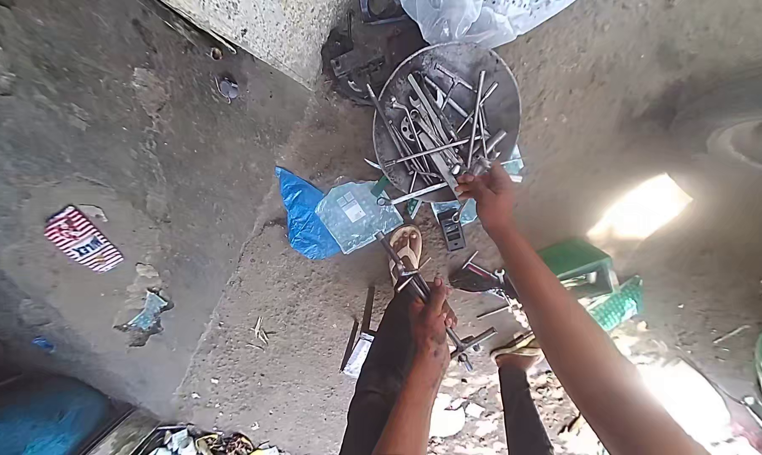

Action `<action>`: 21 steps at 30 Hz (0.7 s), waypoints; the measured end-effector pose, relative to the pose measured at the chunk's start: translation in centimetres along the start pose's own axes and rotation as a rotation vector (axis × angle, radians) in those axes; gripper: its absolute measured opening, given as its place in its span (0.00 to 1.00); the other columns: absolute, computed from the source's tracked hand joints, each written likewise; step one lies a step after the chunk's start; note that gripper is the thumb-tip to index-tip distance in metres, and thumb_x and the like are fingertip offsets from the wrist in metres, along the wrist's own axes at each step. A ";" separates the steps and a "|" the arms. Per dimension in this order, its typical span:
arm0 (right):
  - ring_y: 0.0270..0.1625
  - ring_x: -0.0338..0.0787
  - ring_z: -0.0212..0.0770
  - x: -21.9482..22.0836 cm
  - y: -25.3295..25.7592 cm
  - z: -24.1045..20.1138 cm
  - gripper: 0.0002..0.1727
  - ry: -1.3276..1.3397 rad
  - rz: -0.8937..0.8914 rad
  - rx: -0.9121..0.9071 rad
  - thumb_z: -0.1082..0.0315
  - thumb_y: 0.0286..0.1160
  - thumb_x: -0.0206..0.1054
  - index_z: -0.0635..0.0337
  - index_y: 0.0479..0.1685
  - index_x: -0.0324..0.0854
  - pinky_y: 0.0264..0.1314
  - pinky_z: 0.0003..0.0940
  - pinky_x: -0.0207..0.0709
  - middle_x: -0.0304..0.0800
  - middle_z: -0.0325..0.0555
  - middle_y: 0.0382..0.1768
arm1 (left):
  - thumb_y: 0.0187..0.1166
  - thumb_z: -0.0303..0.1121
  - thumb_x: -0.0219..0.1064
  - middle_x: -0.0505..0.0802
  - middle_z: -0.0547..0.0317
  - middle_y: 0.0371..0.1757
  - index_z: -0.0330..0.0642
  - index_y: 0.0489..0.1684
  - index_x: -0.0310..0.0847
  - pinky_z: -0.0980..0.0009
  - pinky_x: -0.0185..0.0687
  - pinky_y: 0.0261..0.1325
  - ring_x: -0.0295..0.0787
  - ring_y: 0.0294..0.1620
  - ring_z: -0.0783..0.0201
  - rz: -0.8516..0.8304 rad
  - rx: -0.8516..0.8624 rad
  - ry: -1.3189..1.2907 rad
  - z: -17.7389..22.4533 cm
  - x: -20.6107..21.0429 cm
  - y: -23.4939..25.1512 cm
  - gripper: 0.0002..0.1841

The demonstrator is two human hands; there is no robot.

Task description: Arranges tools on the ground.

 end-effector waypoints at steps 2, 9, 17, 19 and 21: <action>0.44 0.97 0.49 -1.2 -3.2 -1.3 0.14 0.115 -0.012 -0.083 0.76 0.85 0.60 0.66 0.66 0.74 0.50 0.46 0.94 0.95 0.53 0.47 | 0.91 0.32 0.57 0.66 0.67 0.10 0.35 0.35 0.78 0.77 0.68 0.12 0.62 0.07 0.73 -0.011 0.009 -0.002 -1.1 0.0 -0.1 0.12; 0.35 0.92 0.38 -6.2 -12.7 -3.4 0.10 0.217 0.172 -0.039 0.60 0.92 0.56 0.53 0.57 0.77 0.42 0.36 0.91 0.91 0.41 0.38 | 0.92 0.37 0.55 0.66 0.68 0.10 0.37 0.36 0.77 0.77 0.68 0.11 0.62 0.06 0.72 0.015 -0.081 -0.013 -7.6 0.4 -1.8 0.14; 0.26 0.82 0.34 -14.1 -19.1 3.7 0.11 0.549 0.500 0.467 0.55 0.92 0.57 0.50 0.44 0.76 0.34 0.33 0.85 0.79 0.36 0.26 | 0.93 0.36 0.54 0.67 0.68 0.11 0.36 0.42 0.80 0.77 0.69 0.12 0.63 0.07 0.73 -0.026 -0.043 0.136 -9.8 1.4 -2.6 0.14; 0.25 0.83 0.34 -15.2 -20.1 3.4 0.13 0.533 0.522 0.473 0.53 0.93 0.56 0.51 0.44 0.75 0.33 0.32 0.85 0.81 0.37 0.27 | 0.93 0.35 0.54 0.66 0.68 0.10 0.36 0.42 0.80 0.77 0.68 0.12 0.62 0.06 0.73 -0.007 0.006 0.145 -9.6 1.1 -2.3 0.14; 0.25 0.82 0.34 -15.9 -21.0 3.6 0.14 0.537 0.542 0.506 0.51 0.92 0.56 0.51 0.46 0.75 0.32 0.32 0.83 0.83 0.37 0.30 | 0.93 0.35 0.54 0.66 0.68 0.10 0.36 0.41 0.79 0.77 0.68 0.11 0.62 0.06 0.73 0.015 0.020 0.135 -10.2 0.6 -2.4 0.14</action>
Point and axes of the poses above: each hand's wrist, its own y-axis towards the middle knuckle, its own x-axis out of the palm, z = x × y, the point moved 9 cm from there along y, towards the middle knuckle
